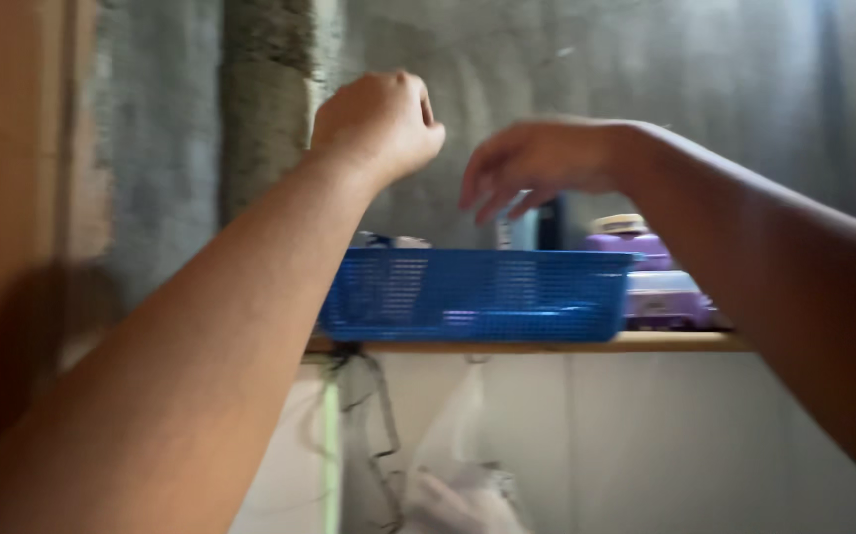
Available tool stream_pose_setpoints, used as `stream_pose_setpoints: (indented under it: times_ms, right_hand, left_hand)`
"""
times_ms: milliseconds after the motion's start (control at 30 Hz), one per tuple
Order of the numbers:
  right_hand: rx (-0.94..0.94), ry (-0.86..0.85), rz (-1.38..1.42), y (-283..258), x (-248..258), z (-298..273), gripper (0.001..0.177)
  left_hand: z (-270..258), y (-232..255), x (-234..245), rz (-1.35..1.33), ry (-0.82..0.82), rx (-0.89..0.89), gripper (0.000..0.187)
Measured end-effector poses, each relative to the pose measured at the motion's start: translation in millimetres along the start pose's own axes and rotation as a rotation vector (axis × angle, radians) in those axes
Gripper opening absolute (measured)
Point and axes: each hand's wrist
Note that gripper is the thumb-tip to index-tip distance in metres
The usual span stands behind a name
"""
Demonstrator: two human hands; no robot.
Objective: The person organizes various toiletries in a bathroom. They handle multiple sachets of shampoo, placing them on a wooden shelf. They also move bottles of lotion and shampoo, and a blue plastic basket, arranging them on the shelf and within the basket.
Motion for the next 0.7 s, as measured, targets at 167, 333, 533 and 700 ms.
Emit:
stream_pose_setpoints:
  times_ms: [167, 333, 533, 700]
  right_hand:
    - [0.022, 0.367, -0.084, 37, 46, -83, 0.027]
    - [-0.123, 0.453, -0.122, 90, 63, -147, 0.025]
    - [-0.141, 0.634, -0.046, 183, 105, -221, 0.02]
    - [-0.204, 0.697, -0.108, 233, 126, -268, 0.024]
  left_hand:
    - [3, 58, -9, -0.052, 0.077, -0.139, 0.016]
    - [-17, 88, -18, -0.1, 0.092, -0.172, 0.011]
    - [-47, 148, -32, -0.27, 0.197, -0.341, 0.011]
    - [-59, 219, -68, -0.304, 0.111, -0.439, 0.011]
Point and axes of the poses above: each hand's wrist, its own z-axis towards the middle knuckle, its own x-axis out of the back of the hand, y = z × x, and after that the axes turned 4 degrees about x, right-handed
